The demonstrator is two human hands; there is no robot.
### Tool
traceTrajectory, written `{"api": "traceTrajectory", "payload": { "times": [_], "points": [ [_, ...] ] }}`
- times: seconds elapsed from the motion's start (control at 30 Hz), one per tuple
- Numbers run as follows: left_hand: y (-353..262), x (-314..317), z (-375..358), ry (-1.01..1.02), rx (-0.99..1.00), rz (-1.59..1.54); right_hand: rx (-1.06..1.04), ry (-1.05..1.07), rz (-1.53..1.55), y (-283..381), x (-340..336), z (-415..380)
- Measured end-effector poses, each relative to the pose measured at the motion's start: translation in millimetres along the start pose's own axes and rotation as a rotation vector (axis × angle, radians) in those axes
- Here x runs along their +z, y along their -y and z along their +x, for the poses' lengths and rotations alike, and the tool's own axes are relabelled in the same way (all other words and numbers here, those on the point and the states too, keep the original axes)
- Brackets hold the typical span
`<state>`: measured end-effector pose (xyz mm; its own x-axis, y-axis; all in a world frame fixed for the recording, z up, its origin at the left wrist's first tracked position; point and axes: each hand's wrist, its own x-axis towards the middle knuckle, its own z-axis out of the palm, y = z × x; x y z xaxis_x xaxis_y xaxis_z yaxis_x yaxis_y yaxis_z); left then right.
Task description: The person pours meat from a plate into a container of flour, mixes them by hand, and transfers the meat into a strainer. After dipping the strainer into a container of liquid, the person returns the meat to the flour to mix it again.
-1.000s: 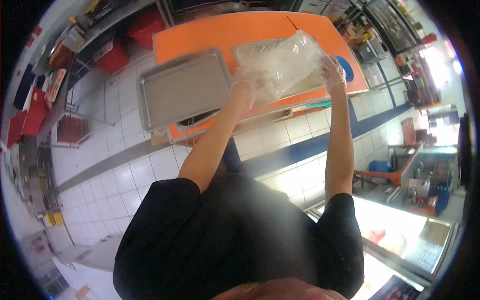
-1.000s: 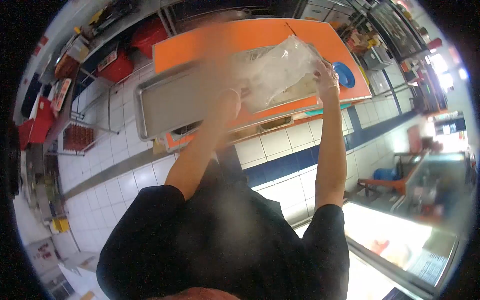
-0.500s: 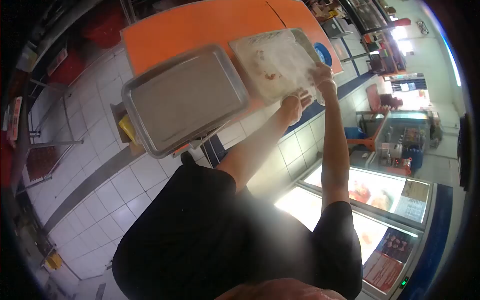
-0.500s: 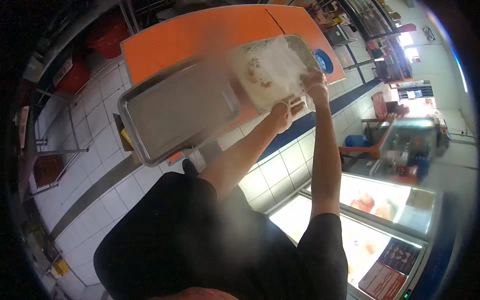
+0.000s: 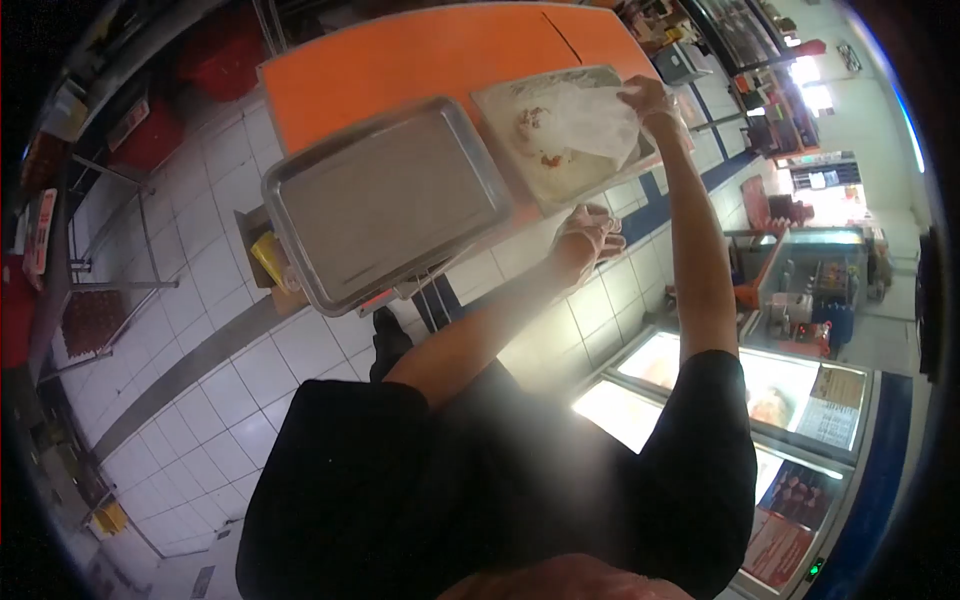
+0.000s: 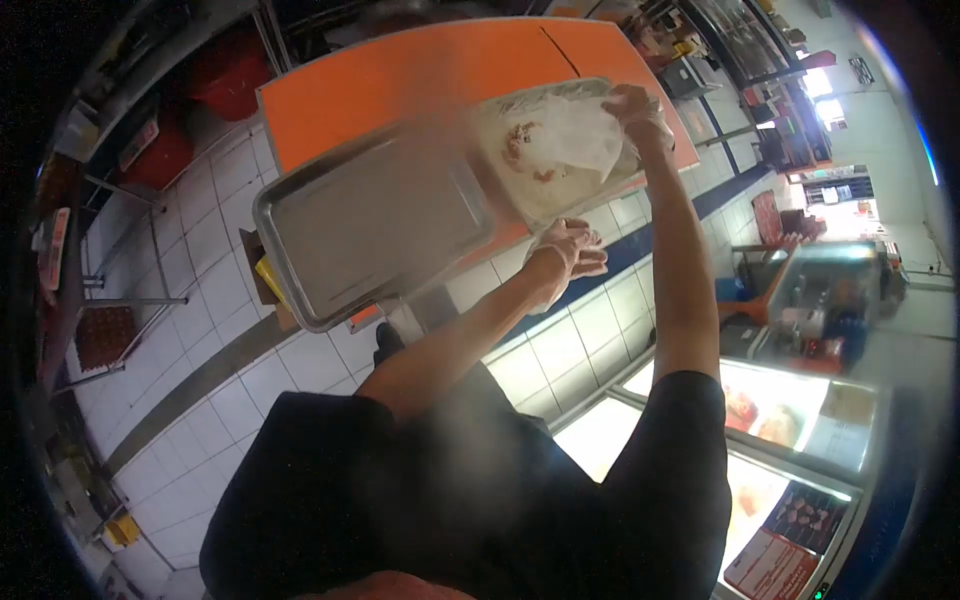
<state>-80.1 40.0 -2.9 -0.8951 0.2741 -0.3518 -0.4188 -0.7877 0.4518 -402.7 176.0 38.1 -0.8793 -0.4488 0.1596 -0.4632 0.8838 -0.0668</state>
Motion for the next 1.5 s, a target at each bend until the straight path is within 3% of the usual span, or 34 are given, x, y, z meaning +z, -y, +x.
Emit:
{"api": "traceTrajectory", "payload": {
  "times": [0.03,0.13,0.2,0.27,0.33,0.4,0.47,0.57,0.63,0.67,0.73,0.77,0.8,0.87,0.93,1.0,1.03,1.07,1.13,1.17,1.27,1.3,1.33,1.4,1.43,1.5],
  "points": [
    [0,0,-1,-0.008,0.007,0.024,0.013,0.081,-0.027,5,-6,6],
    [6,4,1,-0.056,-0.023,0.087,0.125,0.034,0.048,21,-18,8],
    [18,2,-1,-0.057,0.005,0.129,0.025,0.073,0.075,20,-21,-7],
    [26,3,2,-0.101,0.016,0.100,0.053,-0.109,0.042,15,-18,-12],
    [33,10,-3,-0.161,-0.016,0.155,0.043,-0.150,0.023,-22,5,-17],
    [48,5,9,-0.187,-0.002,0.158,0.138,0.164,0.123,-52,10,-27],
    [58,4,7,-0.194,0.016,0.171,0.196,0.069,0.137,-52,9,-75],
    [72,1,12,-0.179,0.071,0.291,0.308,-0.086,0.401,-57,12,-146],
    [79,1,15,-0.174,0.069,0.301,0.595,-0.190,0.737,-62,31,-174],
    [84,0,15,-0.164,0.067,0.303,0.597,-0.191,0.739,-69,32,-174],
    [84,5,4,-0.132,0.064,0.321,-0.024,-0.113,-0.340,-76,32,-168],
    [86,3,1,-0.143,0.028,0.349,0.425,-0.142,0.347,-43,5,-173],
    [87,0,-3,-0.152,-0.008,0.376,0.435,-0.142,0.352,-26,-14,-175],
    [89,-7,-19,-0.133,-0.011,0.381,0.101,-0.226,0.174,-5,-38,-175],
    [88,-17,-37,-0.109,-0.007,0.380,0.107,-0.225,0.233,-20,-30,-145],
    [86,-32,-58,0.065,0.185,0.538,0.112,-0.214,0.286,-24,-21,-115],
    [74,-38,-67,0.102,-0.020,0.210,0.204,-0.191,0.275,-22,-23,-101],
    [62,-45,-79,0.108,-0.007,0.195,0.287,-0.164,0.263,-18,-24,-89],
    [44,-53,-111,0.247,-0.029,0.051,0.245,-0.180,0.258,-15,-22,-78],
    [49,-46,-121,-0.034,-0.001,0.286,0.213,-0.202,0.261,-14,-22,-69],
    [34,-71,-151,0.004,-0.023,0.151,0.034,-0.149,0.100,-13,-6,-55],
    [28,-70,-166,-0.075,0.013,0.145,0.175,-0.210,0.219,-2,-16,-55],
    [28,-68,-173,-0.081,0.021,0.138,0.164,-0.205,0.220,3,-19,-50],
    [35,-67,-188,-0.289,0.073,0.332,0.032,-0.107,0.046,-1,-16,-56],
    [41,-76,-194,-0.289,0.094,0.217,0.167,-0.178,0.134,-2,-17,-48],
    [40,-78,-202,-0.327,0.085,0.231,0.121,-0.146,0.057,-4,-13,-45]
  ]
}}
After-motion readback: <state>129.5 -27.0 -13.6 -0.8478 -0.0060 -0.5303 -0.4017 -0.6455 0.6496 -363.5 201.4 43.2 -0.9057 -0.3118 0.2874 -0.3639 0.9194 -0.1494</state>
